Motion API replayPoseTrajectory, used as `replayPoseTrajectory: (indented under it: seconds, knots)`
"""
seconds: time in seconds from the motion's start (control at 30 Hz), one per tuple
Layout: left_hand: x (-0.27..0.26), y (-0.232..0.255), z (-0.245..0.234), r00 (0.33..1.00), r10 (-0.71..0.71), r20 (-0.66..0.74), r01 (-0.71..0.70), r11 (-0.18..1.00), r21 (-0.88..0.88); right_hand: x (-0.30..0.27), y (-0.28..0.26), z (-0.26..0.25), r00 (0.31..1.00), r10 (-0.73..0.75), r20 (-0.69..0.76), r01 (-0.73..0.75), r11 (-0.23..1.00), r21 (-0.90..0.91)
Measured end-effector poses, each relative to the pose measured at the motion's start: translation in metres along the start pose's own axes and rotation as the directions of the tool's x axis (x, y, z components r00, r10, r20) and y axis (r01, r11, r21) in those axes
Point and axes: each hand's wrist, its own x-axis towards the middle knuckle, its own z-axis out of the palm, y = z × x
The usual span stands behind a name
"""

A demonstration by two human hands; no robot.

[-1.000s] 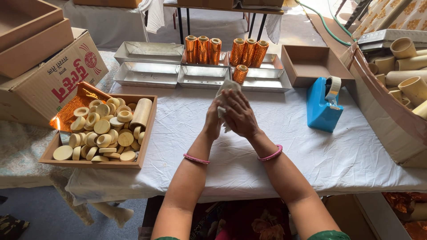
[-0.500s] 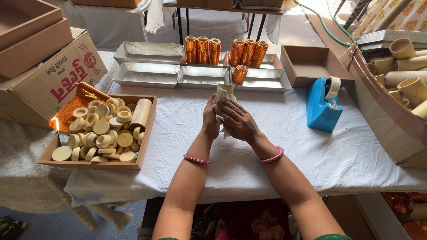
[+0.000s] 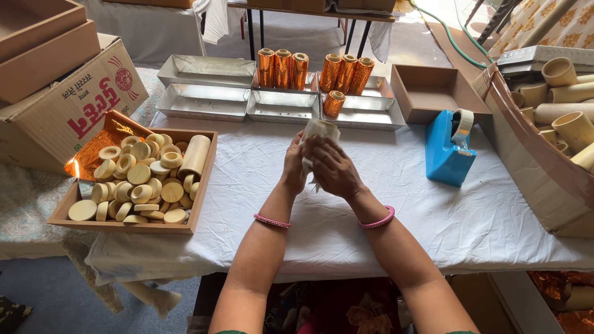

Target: Wiping and cleaning cylindrical cardboard tubes before assembly.

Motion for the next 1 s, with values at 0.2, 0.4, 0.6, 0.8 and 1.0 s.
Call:
replayPoseTrajectory:
  seconds: [0.2, 0.4, 0.6, 0.8, 1.0]
  knots:
    - [-0.007, 0.008, 0.016, 1.000, 0.005, 0.025, -0.005, 1.000, 0.018, -0.002, 0.016, 0.008, 0.994, 0.083, -0.076, -0.081, 0.996, 0.028]
    - [-0.009, 0.010, 0.013, 1.000, 0.002, 0.017, -0.001, 0.998, -0.065, 0.004, 0.009, -0.004, 0.994, 0.088, -0.061, -0.084, 0.995, 0.062]
    - [-0.003, 0.000, 0.003, 1.000, -0.004, 0.004, 0.005, 0.992, -0.128, -0.003, 0.012, 0.002, 0.999, -0.049, -0.004, 0.049, 0.997, 0.064]
    - [-0.011, 0.010, 0.012, 0.999, -0.028, 0.023, 0.028, 0.999, -0.016, -0.005, 0.009, -0.003, 0.996, 0.068, -0.054, -0.063, 0.995, 0.074]
    - [-0.007, 0.006, 0.011, 0.999, -0.034, -0.007, 0.034, 0.999, -0.030, 0.001, 0.013, -0.001, 0.999, 0.023, -0.049, -0.019, 0.997, 0.074]
